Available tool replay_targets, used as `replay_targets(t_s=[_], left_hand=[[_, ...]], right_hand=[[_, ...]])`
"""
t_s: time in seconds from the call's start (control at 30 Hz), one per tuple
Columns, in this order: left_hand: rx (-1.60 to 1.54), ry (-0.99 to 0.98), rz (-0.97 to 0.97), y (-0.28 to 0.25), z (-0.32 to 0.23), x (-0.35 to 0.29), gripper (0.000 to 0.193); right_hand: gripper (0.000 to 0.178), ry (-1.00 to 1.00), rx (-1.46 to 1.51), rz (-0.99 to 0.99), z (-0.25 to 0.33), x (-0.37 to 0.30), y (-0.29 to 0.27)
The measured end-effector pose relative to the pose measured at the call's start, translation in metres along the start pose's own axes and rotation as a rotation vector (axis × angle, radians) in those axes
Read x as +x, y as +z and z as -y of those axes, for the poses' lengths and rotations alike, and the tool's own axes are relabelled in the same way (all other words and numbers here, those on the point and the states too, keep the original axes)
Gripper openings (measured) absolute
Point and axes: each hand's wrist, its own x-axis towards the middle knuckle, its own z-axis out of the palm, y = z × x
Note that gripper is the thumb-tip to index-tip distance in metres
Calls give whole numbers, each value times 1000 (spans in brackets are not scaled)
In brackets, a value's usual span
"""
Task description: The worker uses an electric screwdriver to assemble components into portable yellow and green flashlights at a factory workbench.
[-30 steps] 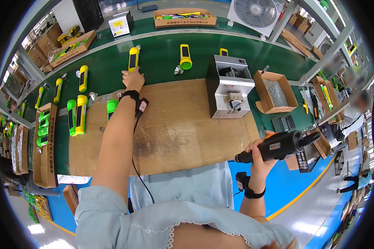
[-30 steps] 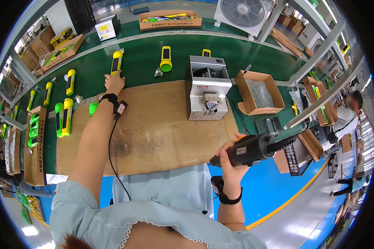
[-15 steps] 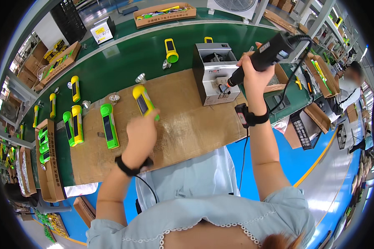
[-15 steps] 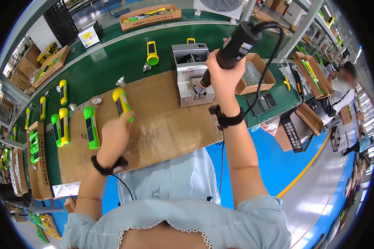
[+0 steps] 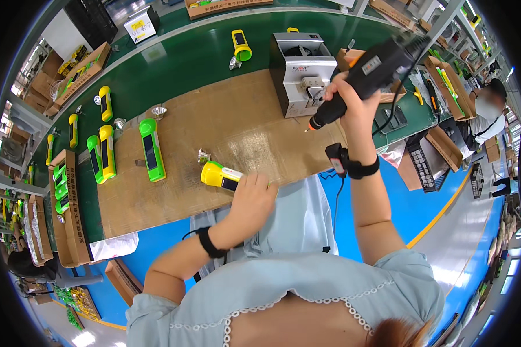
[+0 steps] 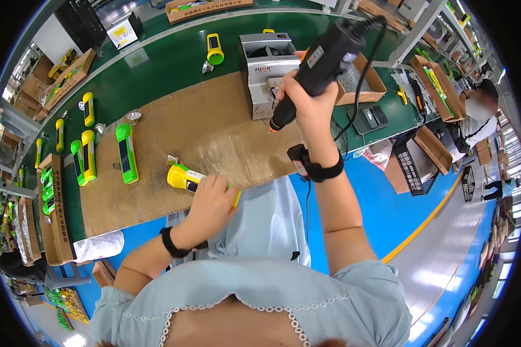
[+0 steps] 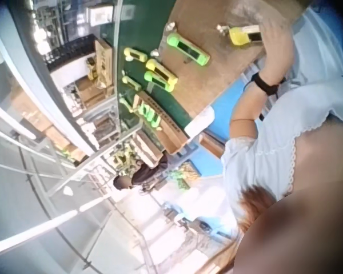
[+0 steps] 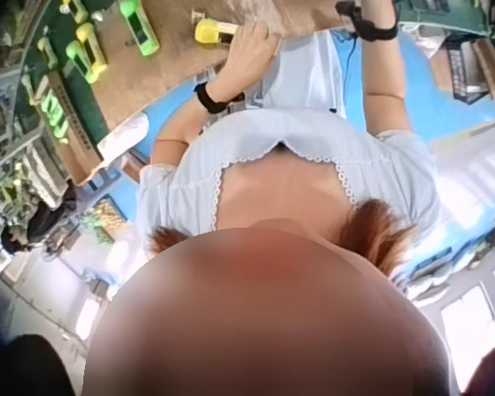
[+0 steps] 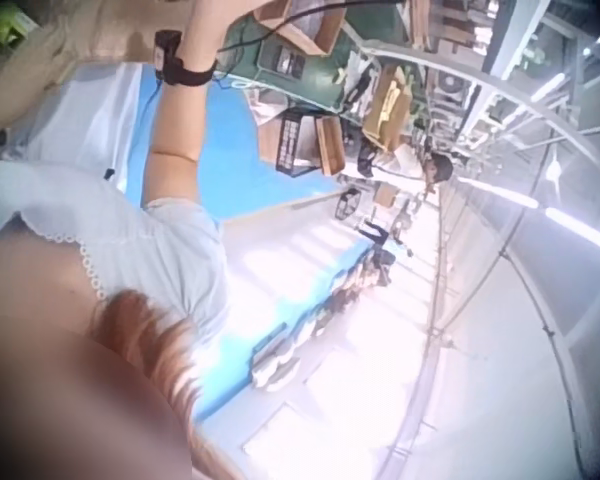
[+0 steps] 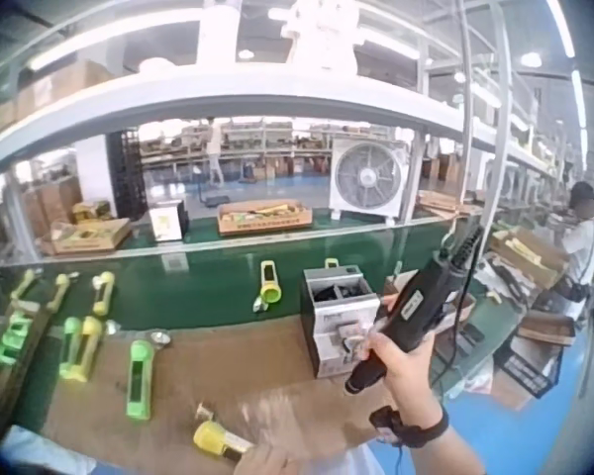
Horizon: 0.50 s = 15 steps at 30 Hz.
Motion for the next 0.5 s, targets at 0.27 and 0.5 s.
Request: replay_targets(t_s=[0.27, 0.5], left_hand=[[-205, -221, -113, 39, 31, 63, 42], [-270, -225, -179, 39, 32, 65, 39]], right_hand=[[56, -75, 13, -58, 16, -48, 15], [55, -6, 60, -27, 5, -59, 25]])
